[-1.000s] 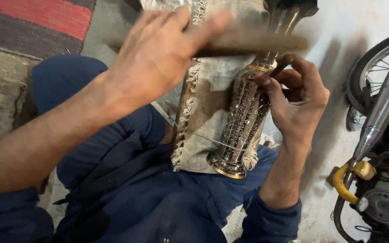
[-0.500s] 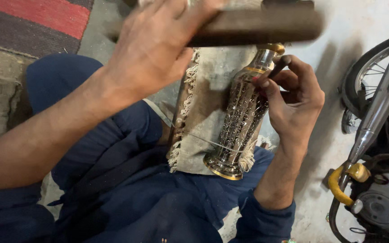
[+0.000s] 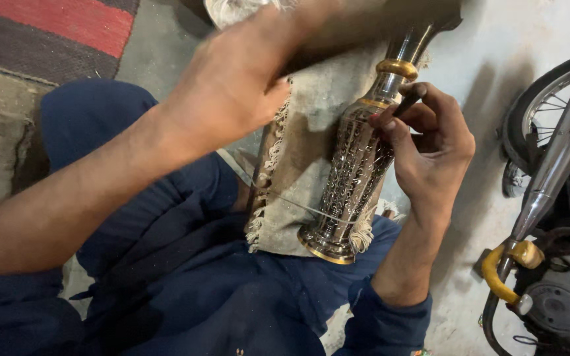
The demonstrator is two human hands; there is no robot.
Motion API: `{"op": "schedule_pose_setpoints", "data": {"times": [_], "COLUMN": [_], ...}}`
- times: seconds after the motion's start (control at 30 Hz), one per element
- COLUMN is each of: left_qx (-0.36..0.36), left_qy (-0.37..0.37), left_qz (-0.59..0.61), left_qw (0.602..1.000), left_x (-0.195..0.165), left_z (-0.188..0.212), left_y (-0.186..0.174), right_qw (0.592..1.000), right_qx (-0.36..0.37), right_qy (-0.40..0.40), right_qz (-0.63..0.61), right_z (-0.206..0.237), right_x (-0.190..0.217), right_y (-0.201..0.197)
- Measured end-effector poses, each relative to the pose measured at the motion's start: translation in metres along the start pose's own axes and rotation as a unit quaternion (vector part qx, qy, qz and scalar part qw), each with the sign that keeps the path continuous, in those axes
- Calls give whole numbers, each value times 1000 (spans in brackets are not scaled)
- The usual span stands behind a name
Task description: The person sits cross-legged on the floor with an engraved brass vase resting on a cloth pad on their lap. They hold a punch against the vase surface with one hand and repeatedly strike it with a wooden mallet held in the other hand, working the decorative pattern around the vase body.
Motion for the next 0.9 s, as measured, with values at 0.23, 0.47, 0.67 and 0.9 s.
{"op": "schedule_pose_setpoints", "data": {"times": [0.23, 0.47, 0.67, 0.9], "left_qx": [-19, -31, -5, 28], "left_qy": [-2, 31, 9, -84], "left_qz": [-61, -114, -112, 171], "left_qw": [998, 992, 994, 981], "left_x": [1, 0, 2, -17], "left_z": [-1, -3, 1, 25], "left_y": [1, -1, 1, 5], "right_qw": [1000, 999, 998, 994], "right_qx": [9, 7, -4, 8], "right_qy": [-12, -5, 20, -27], "right_qz": [-15, -43, -52, -109], "right_z": [2, 1, 3, 7], "right_x": [0, 1, -4, -11], "right_y": [0, 0, 0, -12]}}
Point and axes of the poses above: each hand's wrist, its own z-axis away from the middle knuckle, its own y-axis out of the palm, x = y × z, the point moved 3 cm from there along -z, towards the middle knuckle, and after that the axes turned 6 degrees about -y, right-handed, at the moved point
